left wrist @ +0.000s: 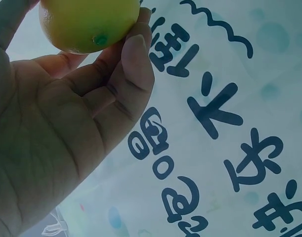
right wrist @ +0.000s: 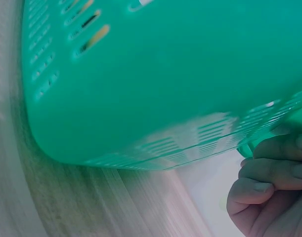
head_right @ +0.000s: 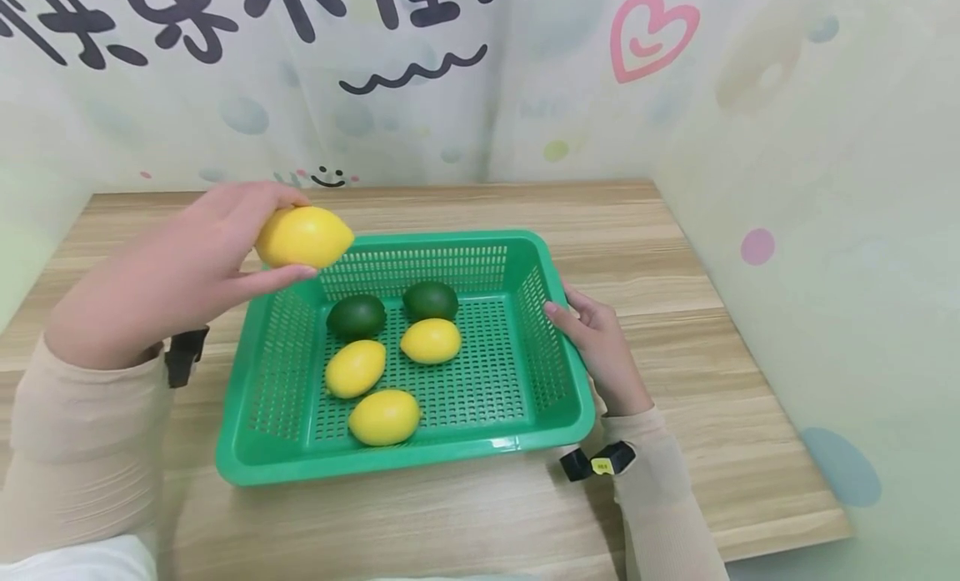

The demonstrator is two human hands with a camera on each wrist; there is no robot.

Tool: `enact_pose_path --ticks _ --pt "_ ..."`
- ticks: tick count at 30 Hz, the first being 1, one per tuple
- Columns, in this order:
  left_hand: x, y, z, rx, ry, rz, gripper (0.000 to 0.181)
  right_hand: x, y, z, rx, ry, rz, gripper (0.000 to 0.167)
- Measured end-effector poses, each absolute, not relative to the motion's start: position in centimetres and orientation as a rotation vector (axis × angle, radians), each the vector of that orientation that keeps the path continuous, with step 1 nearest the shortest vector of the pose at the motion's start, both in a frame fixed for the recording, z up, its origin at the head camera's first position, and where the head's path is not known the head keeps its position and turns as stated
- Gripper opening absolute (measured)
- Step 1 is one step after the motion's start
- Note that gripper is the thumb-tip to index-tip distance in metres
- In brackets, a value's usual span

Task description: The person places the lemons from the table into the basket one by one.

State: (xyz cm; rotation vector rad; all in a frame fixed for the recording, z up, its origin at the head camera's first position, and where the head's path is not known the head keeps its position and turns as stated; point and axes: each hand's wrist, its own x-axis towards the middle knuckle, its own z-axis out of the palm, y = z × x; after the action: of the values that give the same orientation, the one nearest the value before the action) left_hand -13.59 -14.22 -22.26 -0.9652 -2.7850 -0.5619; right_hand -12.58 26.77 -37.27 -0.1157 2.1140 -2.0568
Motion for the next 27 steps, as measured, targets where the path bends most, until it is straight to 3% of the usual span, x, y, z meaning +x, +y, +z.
enact_pose_path --ticks 27 --pt "-13.9 -10.7 -24.0 -1.149 -2.756 -0.399 0.05 -12.6 26.8 -37.3 -0.121 2.123 -2.039 0.058"
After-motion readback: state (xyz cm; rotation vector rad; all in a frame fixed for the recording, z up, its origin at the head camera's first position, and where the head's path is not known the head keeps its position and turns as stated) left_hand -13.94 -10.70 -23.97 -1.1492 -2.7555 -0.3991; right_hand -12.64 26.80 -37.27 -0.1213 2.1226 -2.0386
